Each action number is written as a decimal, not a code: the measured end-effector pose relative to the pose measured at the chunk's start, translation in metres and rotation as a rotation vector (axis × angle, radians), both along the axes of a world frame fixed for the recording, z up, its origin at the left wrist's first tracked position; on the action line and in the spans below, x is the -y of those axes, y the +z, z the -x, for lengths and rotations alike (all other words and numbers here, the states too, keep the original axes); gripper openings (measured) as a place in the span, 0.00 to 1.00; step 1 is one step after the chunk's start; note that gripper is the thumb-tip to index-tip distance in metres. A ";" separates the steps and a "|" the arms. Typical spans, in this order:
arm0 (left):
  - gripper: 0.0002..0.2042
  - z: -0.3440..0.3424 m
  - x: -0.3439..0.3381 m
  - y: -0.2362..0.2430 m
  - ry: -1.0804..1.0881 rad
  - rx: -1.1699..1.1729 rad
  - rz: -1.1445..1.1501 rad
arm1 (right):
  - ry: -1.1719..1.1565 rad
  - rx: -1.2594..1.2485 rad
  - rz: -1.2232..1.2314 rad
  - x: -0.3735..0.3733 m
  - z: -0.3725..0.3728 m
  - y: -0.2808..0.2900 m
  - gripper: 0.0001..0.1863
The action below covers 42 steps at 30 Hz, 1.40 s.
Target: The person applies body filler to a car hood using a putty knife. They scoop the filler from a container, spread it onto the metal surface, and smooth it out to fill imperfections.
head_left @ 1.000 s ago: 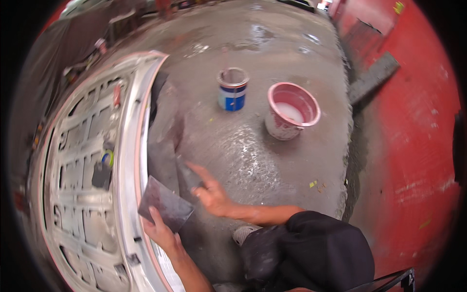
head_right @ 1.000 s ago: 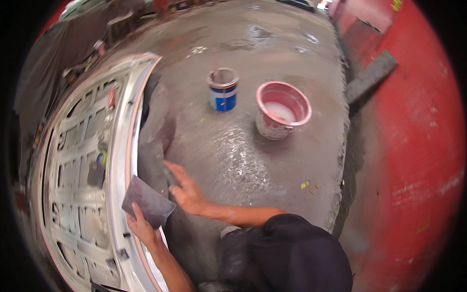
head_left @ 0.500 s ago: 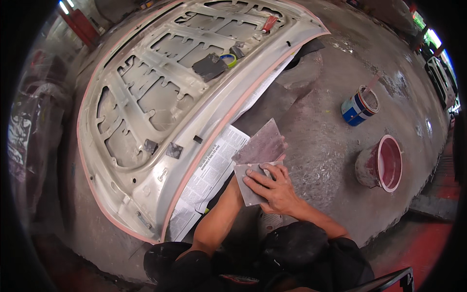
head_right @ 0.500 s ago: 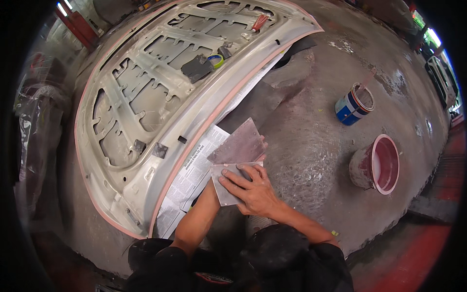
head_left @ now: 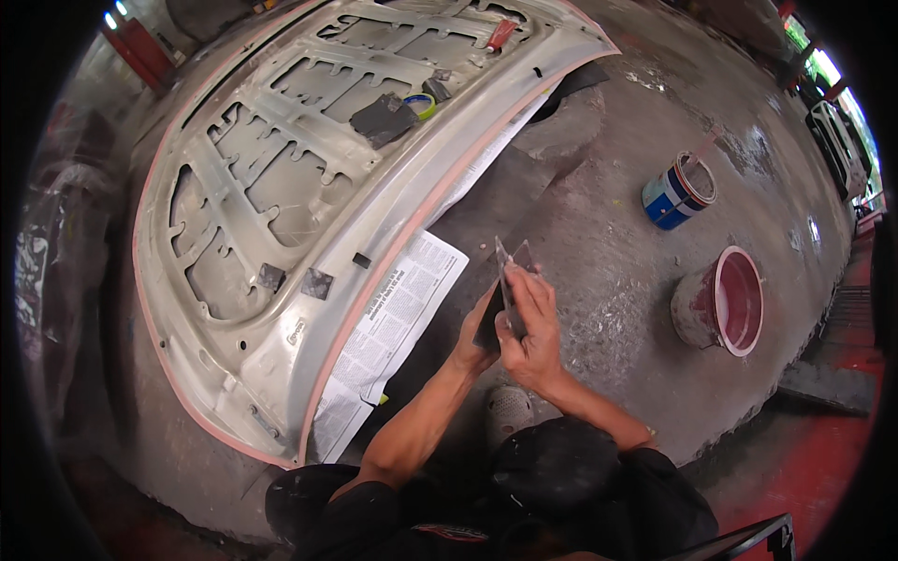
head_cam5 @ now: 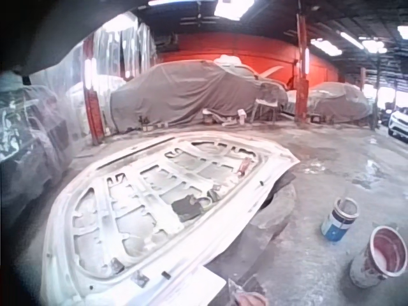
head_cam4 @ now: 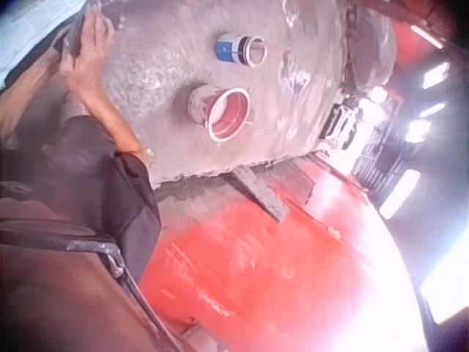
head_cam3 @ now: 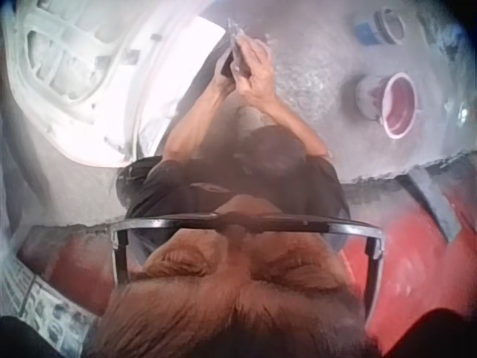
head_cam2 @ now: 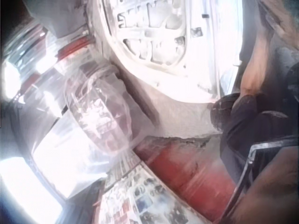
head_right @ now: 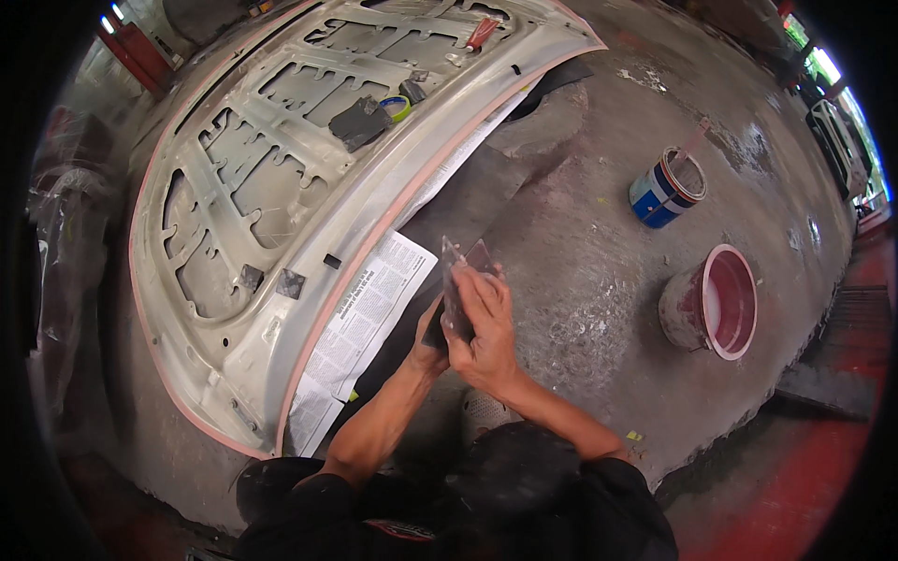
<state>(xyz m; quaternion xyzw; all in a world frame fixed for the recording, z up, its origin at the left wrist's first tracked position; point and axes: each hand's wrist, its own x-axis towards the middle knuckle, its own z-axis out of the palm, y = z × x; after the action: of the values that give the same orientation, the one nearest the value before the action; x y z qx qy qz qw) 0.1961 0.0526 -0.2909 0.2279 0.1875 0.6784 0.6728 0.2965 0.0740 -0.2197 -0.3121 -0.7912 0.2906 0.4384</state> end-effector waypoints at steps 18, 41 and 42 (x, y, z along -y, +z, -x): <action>0.28 0.002 -0.004 0.032 0.010 -0.103 0.099 | -0.193 -0.110 0.293 -0.011 0.002 -0.022 0.25; 0.52 0.031 -0.006 0.035 0.190 -0.009 0.376 | 0.486 0.144 0.252 0.010 -0.019 -0.012 0.34; 0.52 0.030 -0.006 0.035 0.216 -0.019 0.383 | 0.504 0.153 0.180 0.011 -0.018 -0.012 0.34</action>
<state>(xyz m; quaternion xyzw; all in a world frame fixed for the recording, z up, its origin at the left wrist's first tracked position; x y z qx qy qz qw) 0.1656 0.0587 -0.2562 0.0808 0.3424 0.6965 0.6254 0.3148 0.0635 -0.2322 -0.1644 -0.8456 0.4353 0.2616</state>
